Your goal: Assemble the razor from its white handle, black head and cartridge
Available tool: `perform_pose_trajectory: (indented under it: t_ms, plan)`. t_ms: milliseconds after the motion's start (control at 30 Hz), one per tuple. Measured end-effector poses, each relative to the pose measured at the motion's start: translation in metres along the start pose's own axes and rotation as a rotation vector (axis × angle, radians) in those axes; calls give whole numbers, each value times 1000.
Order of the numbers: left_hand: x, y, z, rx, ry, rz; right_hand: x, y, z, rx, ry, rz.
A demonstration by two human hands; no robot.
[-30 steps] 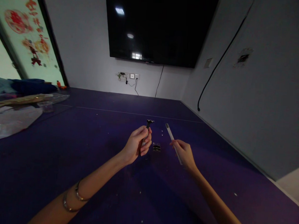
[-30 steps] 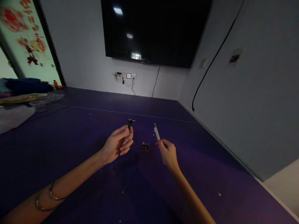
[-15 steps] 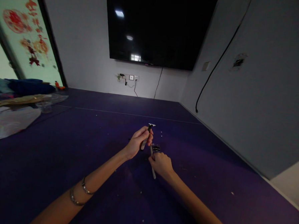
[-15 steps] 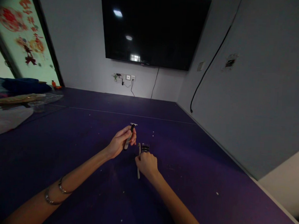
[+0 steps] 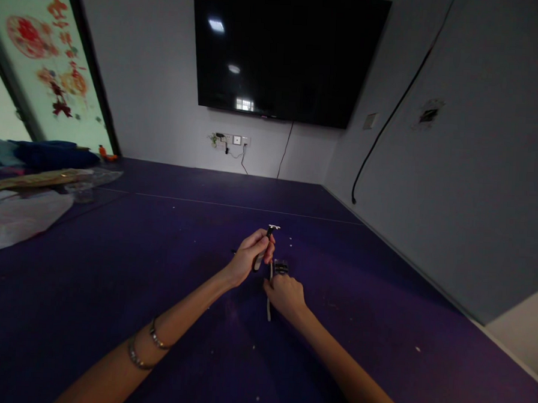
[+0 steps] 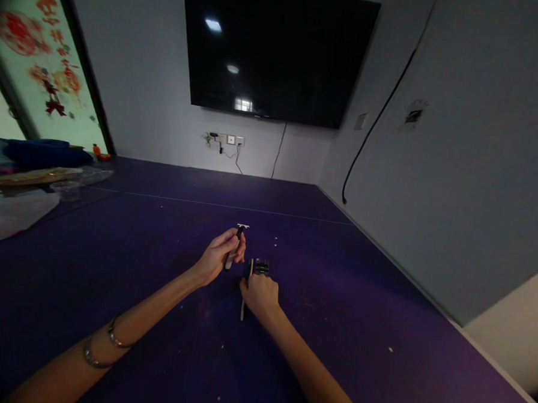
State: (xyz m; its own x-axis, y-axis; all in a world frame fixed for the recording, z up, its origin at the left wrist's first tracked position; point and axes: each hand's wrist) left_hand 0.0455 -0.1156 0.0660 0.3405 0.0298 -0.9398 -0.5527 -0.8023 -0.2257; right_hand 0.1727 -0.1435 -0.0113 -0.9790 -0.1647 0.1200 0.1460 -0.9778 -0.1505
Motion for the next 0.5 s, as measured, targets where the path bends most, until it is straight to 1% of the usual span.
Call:
perform_pose_trajectory:
  t_ms: [100, 267, 333, 400, 500]
  plan:
    - [3, -1, 2, -11, -2, 3, -12, -4, 7, -32, -2, -12]
    - [11, -3, 5, -14, 21, 15, -49, -18, 18, -78, -87, 2]
    - [14, -3, 6, -16, 26, 24, -63, -25, 17, -86, -142, 42]
    - [16, -4, 7, -17, 26, 38, -73, -30, 13, -84, -189, 114]
    - [19, -4, 8, -21, 19, 56, -79, -36, 8, -63, -218, 200]
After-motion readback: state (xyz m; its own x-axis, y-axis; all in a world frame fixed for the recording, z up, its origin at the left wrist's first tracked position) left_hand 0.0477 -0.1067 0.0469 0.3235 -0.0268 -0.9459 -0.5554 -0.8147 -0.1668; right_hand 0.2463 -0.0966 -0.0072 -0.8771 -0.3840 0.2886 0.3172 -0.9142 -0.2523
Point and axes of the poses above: each hand's wrist, its own y-axis away from the middle knuckle, its own z-axis out of the back of the hand, x = y × z, and after that the axes turned 10 degrees about z, right-handed
